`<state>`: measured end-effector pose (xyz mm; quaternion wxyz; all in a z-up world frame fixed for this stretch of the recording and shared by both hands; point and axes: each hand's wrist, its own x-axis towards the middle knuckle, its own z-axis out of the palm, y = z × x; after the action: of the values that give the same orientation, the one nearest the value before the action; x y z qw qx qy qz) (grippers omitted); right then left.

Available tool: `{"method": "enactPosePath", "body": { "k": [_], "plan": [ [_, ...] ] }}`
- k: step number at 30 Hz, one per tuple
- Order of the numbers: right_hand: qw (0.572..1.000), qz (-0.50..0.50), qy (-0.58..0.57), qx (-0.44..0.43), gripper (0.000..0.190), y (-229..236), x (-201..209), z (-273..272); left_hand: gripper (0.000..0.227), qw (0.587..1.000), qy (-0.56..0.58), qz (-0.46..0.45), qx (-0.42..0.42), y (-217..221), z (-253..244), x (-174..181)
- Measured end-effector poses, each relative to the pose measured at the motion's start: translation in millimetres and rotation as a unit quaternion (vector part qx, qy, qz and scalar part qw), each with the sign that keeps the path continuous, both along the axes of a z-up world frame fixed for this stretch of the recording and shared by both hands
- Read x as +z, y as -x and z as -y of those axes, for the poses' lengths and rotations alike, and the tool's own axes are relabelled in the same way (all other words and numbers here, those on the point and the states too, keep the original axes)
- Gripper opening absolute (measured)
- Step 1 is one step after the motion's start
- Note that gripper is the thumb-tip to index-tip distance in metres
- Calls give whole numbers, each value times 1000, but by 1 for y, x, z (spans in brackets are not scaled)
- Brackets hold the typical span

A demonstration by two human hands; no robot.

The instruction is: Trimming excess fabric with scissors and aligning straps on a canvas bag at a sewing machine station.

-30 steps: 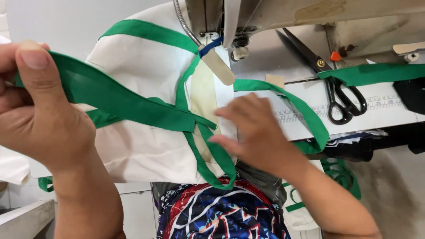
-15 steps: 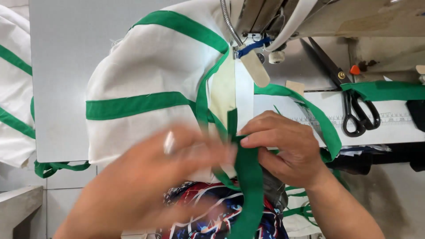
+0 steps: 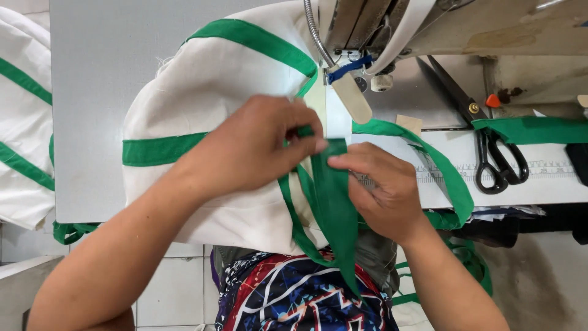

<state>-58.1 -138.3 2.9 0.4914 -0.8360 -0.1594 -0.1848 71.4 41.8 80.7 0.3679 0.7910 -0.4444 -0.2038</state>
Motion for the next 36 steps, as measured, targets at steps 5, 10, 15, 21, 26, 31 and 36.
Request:
{"method": "enactPosePath", "body": {
  "k": [5,10,15,21,26,31,36],
  "plan": [
    [980,77,178,-37,39,-13,-15,-5,14,966,4,256,-30,-31,18,-37],
    [979,71,185,-55,18,-19,-14,-16,15,905,-18,423,-30,-60,37,-86],
    [964,-30,209,-161,33,-18,-28,-23,21,921,0,390,9,-60,34,-104],
    [951,-70,222,-205,26,-22,-31,-28,25,950,47,307,16,-70,30,-112],
    [933,-112,261,-223,21,-20,-27,-30,23,957,48,285,31,-72,31,-120],
    [921,-135,272,-243,19,-21,-24,-33,36,964,50,258,45,-74,34,-127],
    [919,-215,170,-284,10,-22,-11,-30,38,973,-106,193,72,-71,44,-117]
  ]
}}
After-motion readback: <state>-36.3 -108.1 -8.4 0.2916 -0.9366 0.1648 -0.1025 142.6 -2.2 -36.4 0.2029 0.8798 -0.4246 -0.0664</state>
